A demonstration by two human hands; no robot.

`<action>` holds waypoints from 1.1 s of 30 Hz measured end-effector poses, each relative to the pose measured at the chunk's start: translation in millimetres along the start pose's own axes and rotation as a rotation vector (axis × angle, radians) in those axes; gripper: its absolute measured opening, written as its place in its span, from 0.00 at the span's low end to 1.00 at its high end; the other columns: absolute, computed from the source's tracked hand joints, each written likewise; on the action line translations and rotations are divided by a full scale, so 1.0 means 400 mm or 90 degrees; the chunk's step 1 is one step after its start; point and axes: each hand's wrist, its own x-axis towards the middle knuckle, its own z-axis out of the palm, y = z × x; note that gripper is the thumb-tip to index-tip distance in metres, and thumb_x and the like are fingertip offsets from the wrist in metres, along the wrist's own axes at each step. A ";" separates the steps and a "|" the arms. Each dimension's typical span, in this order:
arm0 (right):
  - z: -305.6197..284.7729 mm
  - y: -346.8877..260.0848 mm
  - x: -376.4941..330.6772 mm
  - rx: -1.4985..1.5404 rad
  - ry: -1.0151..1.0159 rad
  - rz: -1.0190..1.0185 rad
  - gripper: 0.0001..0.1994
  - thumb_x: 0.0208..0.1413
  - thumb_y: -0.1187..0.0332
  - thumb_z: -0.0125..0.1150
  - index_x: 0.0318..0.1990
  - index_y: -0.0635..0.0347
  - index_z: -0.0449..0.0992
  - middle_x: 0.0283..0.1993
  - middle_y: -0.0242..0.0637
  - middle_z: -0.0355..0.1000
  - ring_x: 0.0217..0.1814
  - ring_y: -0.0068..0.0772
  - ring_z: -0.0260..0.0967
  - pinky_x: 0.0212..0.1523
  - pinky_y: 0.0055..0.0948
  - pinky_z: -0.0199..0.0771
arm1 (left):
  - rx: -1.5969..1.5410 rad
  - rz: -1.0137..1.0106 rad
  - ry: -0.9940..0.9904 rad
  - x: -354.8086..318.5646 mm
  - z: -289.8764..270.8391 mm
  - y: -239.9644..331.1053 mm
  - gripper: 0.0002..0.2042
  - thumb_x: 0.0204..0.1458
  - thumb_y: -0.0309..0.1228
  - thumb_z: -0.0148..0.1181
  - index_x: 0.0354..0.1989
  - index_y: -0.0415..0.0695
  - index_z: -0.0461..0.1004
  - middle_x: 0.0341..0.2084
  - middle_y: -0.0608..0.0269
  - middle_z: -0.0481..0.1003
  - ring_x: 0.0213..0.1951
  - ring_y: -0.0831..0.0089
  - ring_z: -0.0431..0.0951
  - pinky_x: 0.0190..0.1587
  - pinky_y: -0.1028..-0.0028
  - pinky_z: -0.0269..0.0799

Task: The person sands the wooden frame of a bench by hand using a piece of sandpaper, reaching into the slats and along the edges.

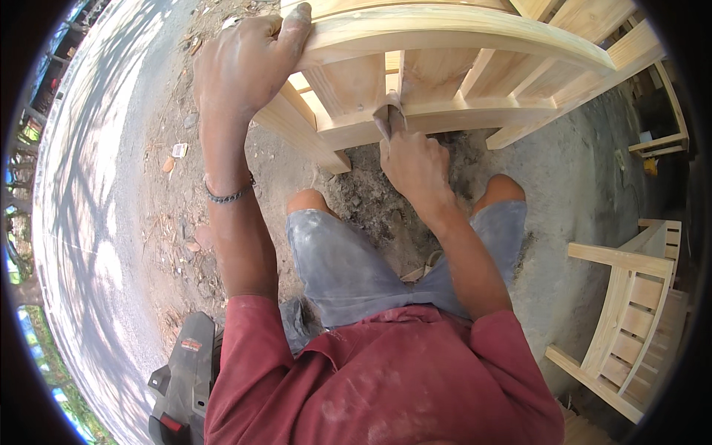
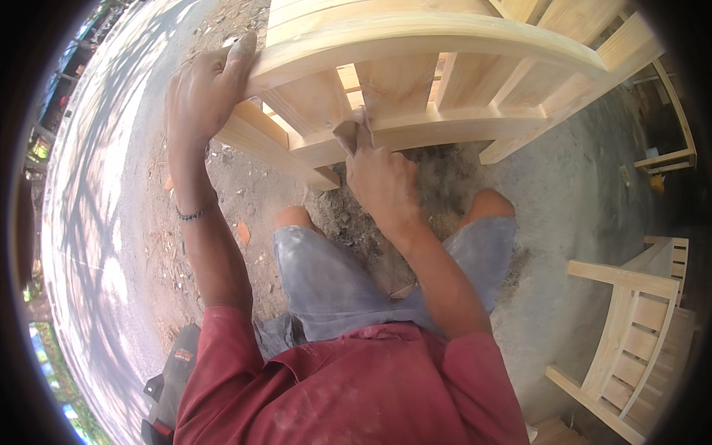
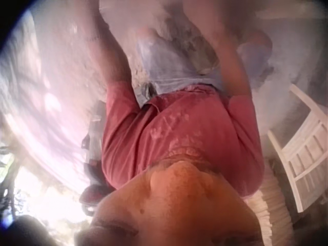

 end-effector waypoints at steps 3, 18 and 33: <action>-0.006 0.000 0.020 -0.018 -0.061 0.010 0.28 0.59 0.62 0.56 0.64 0.67 0.65 0.34 0.54 0.79 0.32 0.53 0.81 0.31 0.45 0.84 | -0.009 0.047 0.026 -0.014 0.019 -0.011 0.32 0.60 0.62 0.43 0.32 0.45 0.83 0.25 0.49 0.79 0.33 0.50 0.80 0.41 0.58 0.73; 0.003 -0.005 0.041 0.156 -0.135 0.151 0.28 0.60 0.65 0.50 0.69 0.53 0.60 0.45 0.64 0.76 0.47 0.70 0.74 0.50 0.58 0.76 | 0.030 0.044 -0.009 -0.019 0.009 0.002 0.29 0.60 0.60 0.44 0.31 0.47 0.83 0.24 0.52 0.80 0.33 0.51 0.81 0.41 0.58 0.74; 0.014 0.021 0.022 0.174 -0.079 0.080 0.24 0.56 0.68 0.53 0.62 0.57 0.63 0.39 0.60 0.77 0.44 0.67 0.76 0.47 0.56 0.78 | 0.059 0.029 0.003 -0.006 -0.003 0.007 0.29 0.60 0.59 0.44 0.31 0.50 0.84 0.24 0.47 0.80 0.34 0.49 0.82 0.41 0.57 0.77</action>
